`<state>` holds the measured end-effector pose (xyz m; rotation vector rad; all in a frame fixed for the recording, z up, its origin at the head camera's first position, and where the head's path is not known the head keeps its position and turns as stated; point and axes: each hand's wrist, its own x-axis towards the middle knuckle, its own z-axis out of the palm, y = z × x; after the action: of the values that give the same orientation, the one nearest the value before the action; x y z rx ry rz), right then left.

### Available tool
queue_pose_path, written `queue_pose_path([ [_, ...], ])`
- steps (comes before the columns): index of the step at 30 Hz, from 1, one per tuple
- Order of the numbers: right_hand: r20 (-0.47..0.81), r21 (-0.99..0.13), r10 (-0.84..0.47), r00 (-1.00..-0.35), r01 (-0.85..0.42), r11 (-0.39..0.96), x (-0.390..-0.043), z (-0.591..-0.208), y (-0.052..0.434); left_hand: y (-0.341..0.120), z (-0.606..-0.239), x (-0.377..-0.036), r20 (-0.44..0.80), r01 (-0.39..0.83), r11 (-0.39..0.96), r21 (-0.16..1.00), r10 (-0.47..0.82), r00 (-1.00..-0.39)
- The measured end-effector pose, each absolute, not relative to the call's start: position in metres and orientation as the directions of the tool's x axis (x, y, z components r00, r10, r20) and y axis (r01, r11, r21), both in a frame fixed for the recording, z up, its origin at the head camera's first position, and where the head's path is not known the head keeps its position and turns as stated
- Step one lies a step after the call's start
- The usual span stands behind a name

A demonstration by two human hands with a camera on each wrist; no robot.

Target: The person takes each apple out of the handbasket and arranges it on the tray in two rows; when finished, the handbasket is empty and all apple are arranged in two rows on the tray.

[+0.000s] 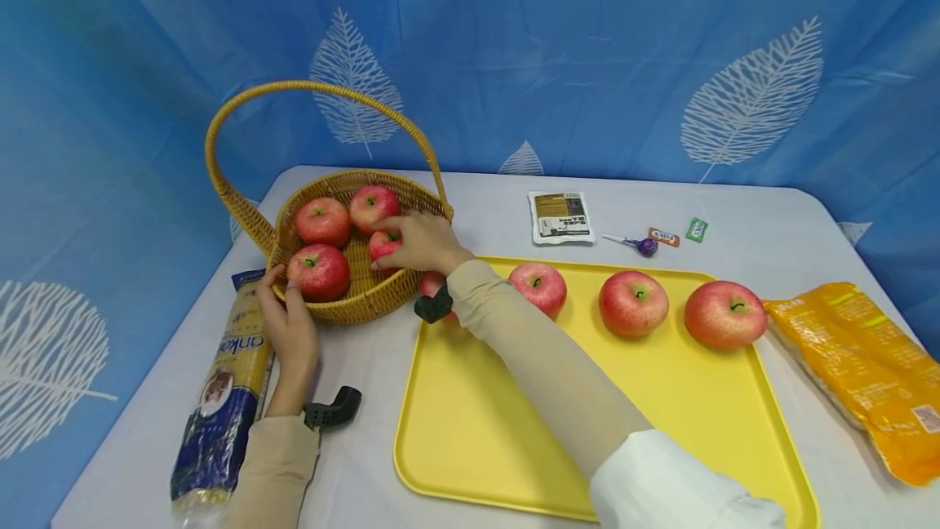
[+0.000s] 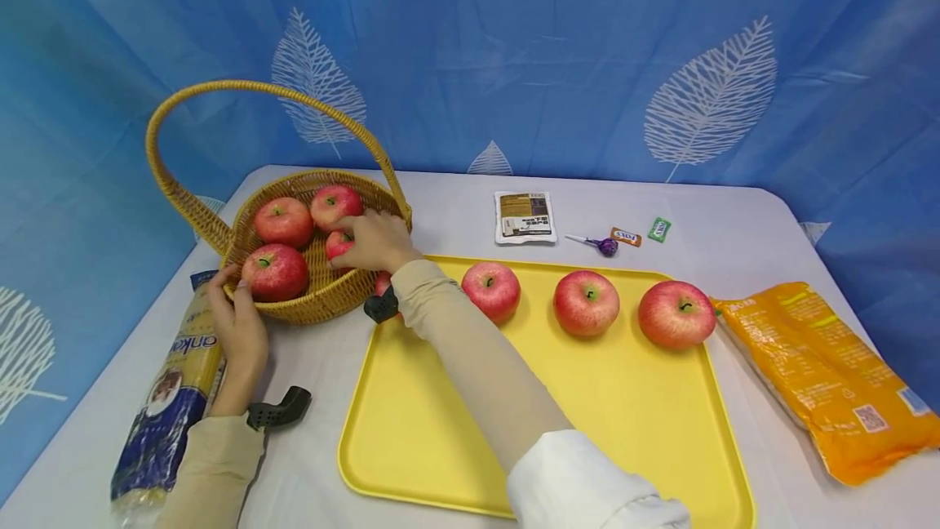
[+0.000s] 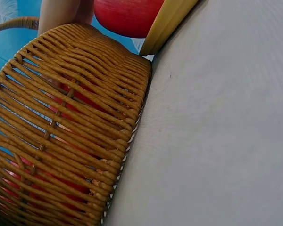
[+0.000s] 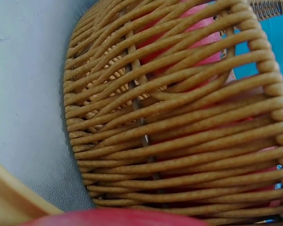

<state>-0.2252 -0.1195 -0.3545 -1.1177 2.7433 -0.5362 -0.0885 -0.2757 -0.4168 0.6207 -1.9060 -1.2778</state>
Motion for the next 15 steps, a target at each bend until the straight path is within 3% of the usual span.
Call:
queue_pose_path([
  [9,0.044,-0.400,-0.685,-0.727,-0.642,0.655,-0.2232,-0.3559,-0.1179,-0.2751,-0.4149,-0.0892,0.307,0.001,0.387,0.922,-0.729,-0.611],
  [15,0.093,-0.494,-0.669,-0.738,-0.617,0.612,-0.2218,-0.3563,-0.1160,-0.2751,-0.4151,-0.0884,0.319,0.008,0.395,0.918,-0.729,-0.605],
])
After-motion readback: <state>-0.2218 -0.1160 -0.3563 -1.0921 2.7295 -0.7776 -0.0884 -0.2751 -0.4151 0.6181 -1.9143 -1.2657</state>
